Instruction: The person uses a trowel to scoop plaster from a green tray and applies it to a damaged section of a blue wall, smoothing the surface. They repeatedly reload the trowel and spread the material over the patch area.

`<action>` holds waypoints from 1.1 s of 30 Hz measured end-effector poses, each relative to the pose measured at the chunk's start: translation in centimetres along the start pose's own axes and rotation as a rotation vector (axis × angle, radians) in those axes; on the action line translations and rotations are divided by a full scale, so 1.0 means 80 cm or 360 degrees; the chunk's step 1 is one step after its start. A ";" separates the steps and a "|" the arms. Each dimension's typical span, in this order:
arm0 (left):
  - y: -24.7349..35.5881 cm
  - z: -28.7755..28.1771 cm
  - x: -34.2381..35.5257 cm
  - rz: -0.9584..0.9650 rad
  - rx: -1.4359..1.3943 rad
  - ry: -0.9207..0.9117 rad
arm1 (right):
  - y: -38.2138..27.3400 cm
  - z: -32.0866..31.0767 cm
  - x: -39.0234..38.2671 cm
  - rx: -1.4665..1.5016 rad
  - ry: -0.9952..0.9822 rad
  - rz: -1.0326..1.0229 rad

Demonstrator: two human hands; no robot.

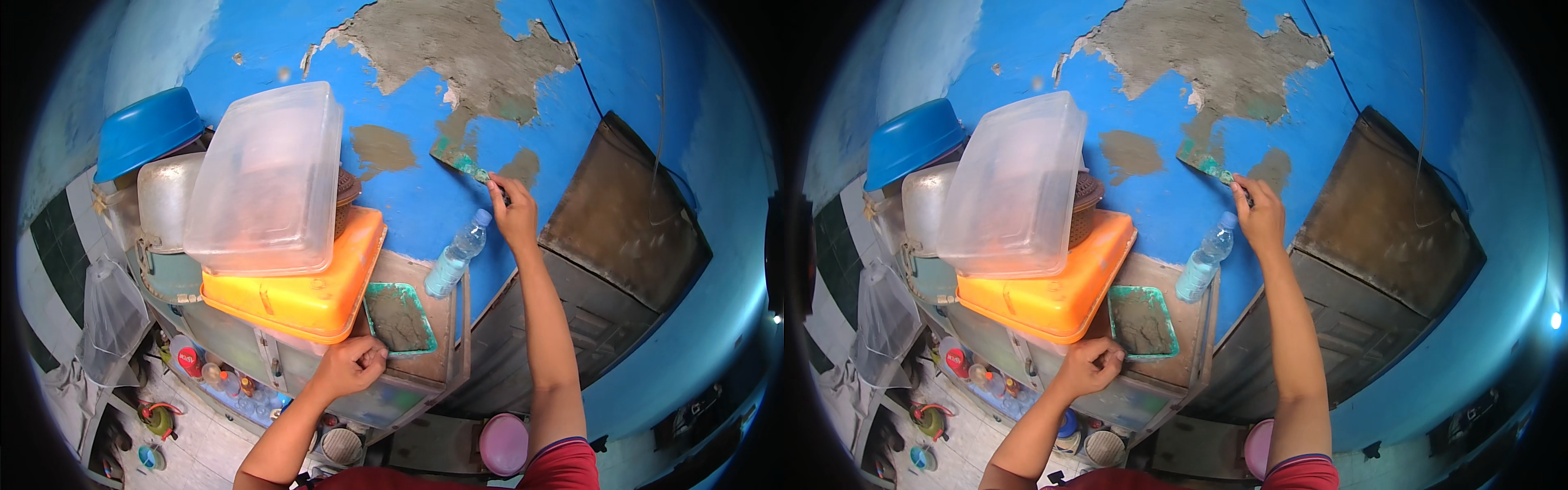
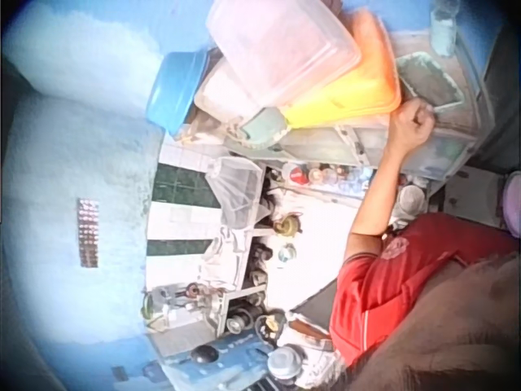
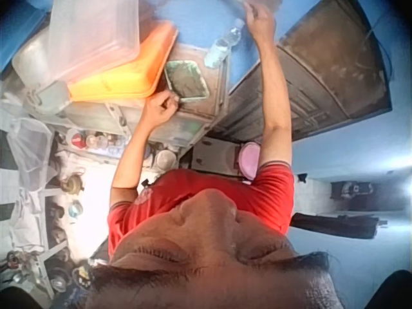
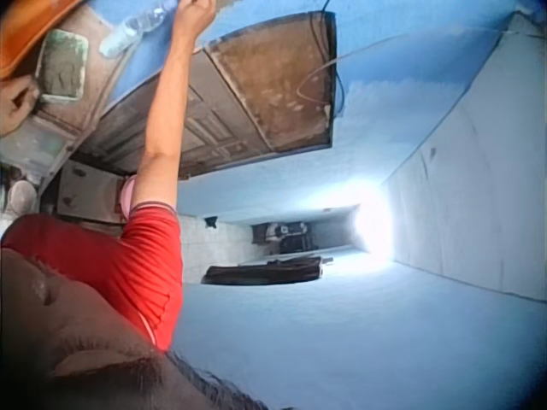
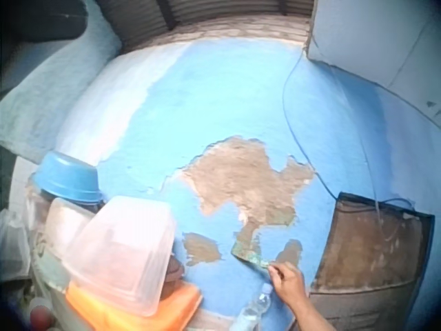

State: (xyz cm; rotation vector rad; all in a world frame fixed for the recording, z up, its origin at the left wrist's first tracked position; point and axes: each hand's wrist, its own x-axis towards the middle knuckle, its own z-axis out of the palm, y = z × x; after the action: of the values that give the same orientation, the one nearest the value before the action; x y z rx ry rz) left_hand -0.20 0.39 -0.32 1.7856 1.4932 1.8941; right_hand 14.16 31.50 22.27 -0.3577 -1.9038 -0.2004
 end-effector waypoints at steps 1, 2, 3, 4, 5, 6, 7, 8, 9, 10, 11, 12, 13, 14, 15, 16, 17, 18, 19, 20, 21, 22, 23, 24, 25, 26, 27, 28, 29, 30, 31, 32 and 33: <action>-0.001 -0.002 0.000 0.0004 0.0019 -0.0007 | 0.004 0.003 -0.001 -0.0037 -0.0008 0.0013; -0.002 -0.003 0.000 0.0011 0.0023 -0.0019 | 0.011 0.002 -0.003 -0.0090 -0.0018 0.0027; -0.002 -0.003 0.001 0.0022 0.0027 -0.0022 | 0.034 0.000 -0.010 -0.0057 0.0023 0.0030; -0.002 -0.003 0.000 0.0024 0.0032 -0.0009 | 0.039 -0.009 -0.013 -0.0125 -0.0006 0.0068; -0.002 -0.003 -0.001 0.0026 0.0027 0.0012 | 0.038 -0.022 -0.021 -0.0198 -0.0042 0.0096; -0.003 -0.002 -0.003 0.0023 0.0027 0.0025 | 0.040 -0.032 -0.028 -0.0271 -0.0078 0.0123; -0.003 0.000 -0.002 0.0031 0.0017 0.0026 | 0.047 -0.047 -0.032 -0.0236 -0.0077 0.0138; -0.003 0.000 -0.001 0.0038 0.0025 0.0031 | 0.051 -0.054 -0.032 -0.0181 -0.0075 0.0118; -0.002 0.001 -0.001 0.0031 0.0014 0.0028 | 0.053 -0.060 -0.031 -0.0126 -0.0073 0.0098; -0.001 0.001 -0.001 0.0025 0.0012 0.0011 | 0.051 -0.065 -0.031 -0.0070 -0.0063 0.0092; 0.000 0.001 -0.001 0.0019 0.0007 -0.0007 | 0.049 -0.064 -0.024 -0.0043 -0.0017 0.0071; 0.000 0.001 0.000 0.0014 0.0007 0.0000 | 0.046 -0.058 -0.014 0.0030 0.0025 0.0090; -0.001 0.000 0.000 0.0008 0.0014 -0.0002 | 0.035 -0.049 -0.005 0.0105 0.0074 0.0118; -0.001 0.000 -0.001 -0.0003 0.0021 -0.0007 | 0.026 -0.039 0.002 0.0180 0.0120 0.0150; -0.001 0.000 -0.003 -0.0017 0.0012 0.0003 | 0.021 -0.024 0.009 0.0195 0.0144 0.0128; 0.001 -0.001 -0.004 -0.0030 0.0002 0.0011 | 0.015 -0.011 0.016 0.0206 0.0169 0.0105; 0.001 -0.001 -0.002 -0.0033 -0.0019 0.0015 | 0.012 -0.006 0.018 0.0203 0.0198 0.0079; 0.002 0.000 -0.001 -0.0026 -0.0024 0.0003 | 0.013 -0.006 0.015 0.0152 0.0175 0.0071; 0.003 -0.001 -0.001 -0.0023 -0.0031 -0.0001 | 0.013 -0.003 0.013 0.0107 0.0144 0.0057; 0.003 -0.001 0.000 -0.0020 -0.0037 -0.0005 | 0.013 -0.004 0.010 0.0061 0.0114 0.0045; 0.003 -0.002 -0.002 -0.0018 -0.0008 -0.0011 | 0.013 -0.009 0.001 0.0020 0.0051 0.0146; 0.001 -0.004 -0.004 -0.0012 0.0019 -0.0006 | 0.016 -0.013 -0.008 -0.0038 0.0039 0.0169; -0.001 -0.003 -0.003 -0.0005 0.0031 -0.0004 | 0.025 -0.020 -0.018 -0.0109 0.0023 0.0192; -0.002 -0.002 -0.001 -0.0005 0.0020 0.0000 | 0.034 -0.026 -0.029 -0.0181 0.0007 0.0216; -0.002 -0.002 -0.002 -0.0005 0.0009 0.0004 | 0.041 -0.035 -0.042 -0.0185 0.0015 0.0238; -0.001 -0.001 -0.001 -0.0003 0.0002 0.0011 | 0.049 -0.042 -0.053 -0.0185 0.0025 0.0257; 0.000 0.000 -0.001 0.0008 0.0005 0.0021 | 0.056 -0.050 -0.063 -0.0185 0.0035 0.0277; -0.001 0.000 -0.001 0.0019 0.0006 0.0027 | 0.063 -0.059 -0.073 -0.0153 0.0028 0.0275; -0.002 0.001 -0.001 0.0028 0.0009 0.0030 | 0.071 -0.068 -0.084 -0.0120 0.0021 0.0278; -0.002 0.002 -0.001 0.0036 0.0011 0.0034 | 0.079 -0.074 -0.090 -0.0086 0.0013 0.0279; -0.002 0.002 0.000 0.0035 0.0017 0.0029 | 0.085 -0.075 -0.095 -0.0011 0.0102 0.0324; -0.002 0.003 0.000 0.0033 0.0023 0.0026 | 0.091 -0.077 -0.098 0.0065 0.0190 0.0368; -0.002 0.004 0.002 0.0030 0.0027 0.0022 | 0.098 -0.078 -0.101 0.0140 0.0278 0.0410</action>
State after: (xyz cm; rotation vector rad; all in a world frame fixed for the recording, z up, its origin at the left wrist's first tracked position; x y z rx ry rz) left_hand -0.02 0.72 -0.40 1.8039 1.5068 1.9126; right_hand 24.96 35.73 16.69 -0.5049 -1.6706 0.0236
